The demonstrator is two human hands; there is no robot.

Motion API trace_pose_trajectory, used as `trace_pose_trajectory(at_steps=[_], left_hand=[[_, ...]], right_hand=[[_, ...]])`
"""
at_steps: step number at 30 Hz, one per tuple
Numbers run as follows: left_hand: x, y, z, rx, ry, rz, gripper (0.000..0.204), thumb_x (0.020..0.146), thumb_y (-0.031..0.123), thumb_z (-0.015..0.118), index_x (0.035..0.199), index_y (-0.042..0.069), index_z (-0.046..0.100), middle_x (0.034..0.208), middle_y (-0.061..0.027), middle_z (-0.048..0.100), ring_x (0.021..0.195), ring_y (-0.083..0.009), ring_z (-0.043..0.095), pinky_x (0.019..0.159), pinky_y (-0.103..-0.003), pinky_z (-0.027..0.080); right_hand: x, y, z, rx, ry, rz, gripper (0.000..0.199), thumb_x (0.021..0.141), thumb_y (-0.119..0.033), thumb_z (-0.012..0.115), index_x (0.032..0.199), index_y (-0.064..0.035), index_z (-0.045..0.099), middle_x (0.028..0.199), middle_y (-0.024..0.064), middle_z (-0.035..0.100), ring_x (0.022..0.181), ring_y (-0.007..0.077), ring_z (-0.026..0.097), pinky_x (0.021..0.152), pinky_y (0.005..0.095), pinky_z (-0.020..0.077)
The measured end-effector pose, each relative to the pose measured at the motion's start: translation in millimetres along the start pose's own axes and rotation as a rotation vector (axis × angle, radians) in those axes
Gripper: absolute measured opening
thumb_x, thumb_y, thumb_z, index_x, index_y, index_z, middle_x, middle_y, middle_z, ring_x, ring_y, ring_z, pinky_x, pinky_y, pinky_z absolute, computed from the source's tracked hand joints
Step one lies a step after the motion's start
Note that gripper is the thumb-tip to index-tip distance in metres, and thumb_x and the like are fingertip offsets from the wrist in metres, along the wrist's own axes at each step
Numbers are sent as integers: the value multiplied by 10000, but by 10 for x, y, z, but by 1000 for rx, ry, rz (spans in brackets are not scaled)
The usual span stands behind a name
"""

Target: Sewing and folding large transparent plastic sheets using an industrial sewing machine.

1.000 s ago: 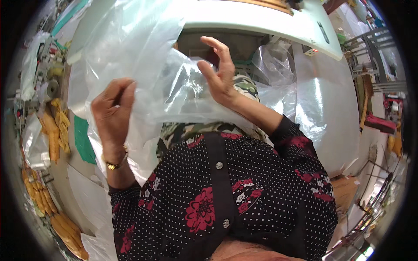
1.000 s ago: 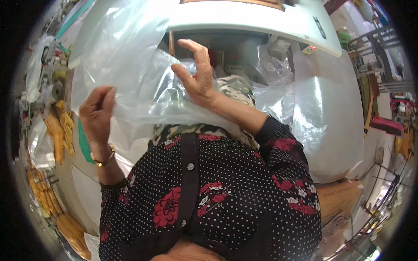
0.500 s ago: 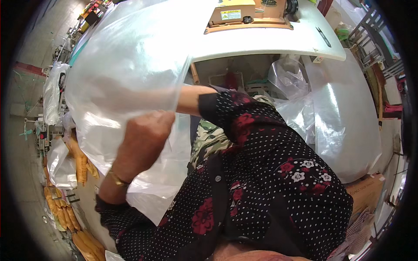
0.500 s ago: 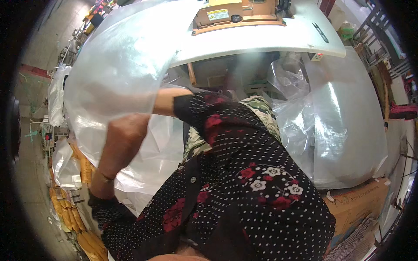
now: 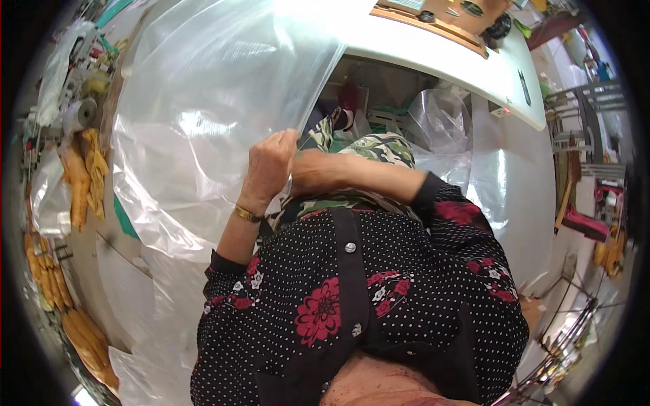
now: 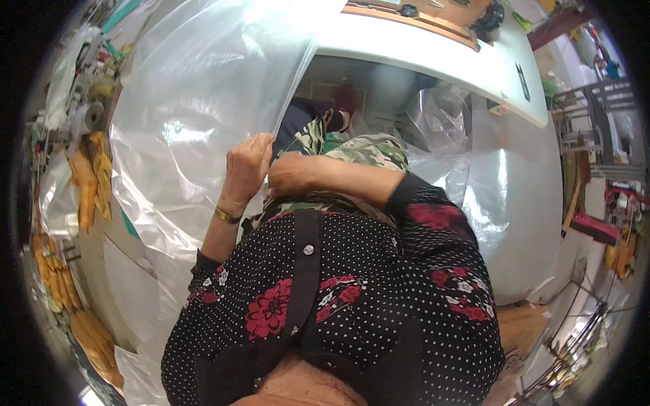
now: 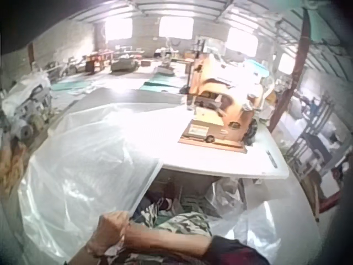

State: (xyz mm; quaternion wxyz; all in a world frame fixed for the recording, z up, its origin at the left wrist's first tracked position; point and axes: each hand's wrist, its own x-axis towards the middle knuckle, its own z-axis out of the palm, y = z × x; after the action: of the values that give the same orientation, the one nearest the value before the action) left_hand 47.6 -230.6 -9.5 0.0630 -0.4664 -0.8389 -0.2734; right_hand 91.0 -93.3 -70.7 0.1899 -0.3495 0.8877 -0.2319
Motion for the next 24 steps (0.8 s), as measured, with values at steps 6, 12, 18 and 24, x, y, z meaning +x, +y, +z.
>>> trace_pose_trajectory(at_steps=[6,12,18,24], left_hand=[[-113,91,114,-291,178,-307,82,852,47,612,917,12,648,808,-123,645,686,-280,627,605,-360,474],[-106,169,-4,-744,158,-659,195,847,8,623,1032,9,684,776,-20,613,617,-47,512,549,-209,408],[-149,288,45,-999,311,-654,287,867,-6,598,1143,37,660,806,17,505,611,-37,464,552,-172,385],[-124,304,109,-638,364,-406,344,862,20,663,1205,14,631,822,35,435,648,-40,373,543,-182,322]], right_hand=[[-748,19,-1327,-442,637,-108,49,819,-79,597,866,-91,598,912,55,626,936,235,609,783,386,508],[-661,403,-1451,-602,702,-119,111,939,-177,560,1006,-91,579,980,50,597,1061,237,538,1076,434,329],[-576,327,-1408,-594,622,-52,129,918,-200,602,1009,-111,577,928,31,570,1017,220,540,1039,454,333],[-612,142,-1309,-622,602,-129,186,892,-254,630,1018,-128,578,1012,33,565,1078,213,526,1075,483,296]])
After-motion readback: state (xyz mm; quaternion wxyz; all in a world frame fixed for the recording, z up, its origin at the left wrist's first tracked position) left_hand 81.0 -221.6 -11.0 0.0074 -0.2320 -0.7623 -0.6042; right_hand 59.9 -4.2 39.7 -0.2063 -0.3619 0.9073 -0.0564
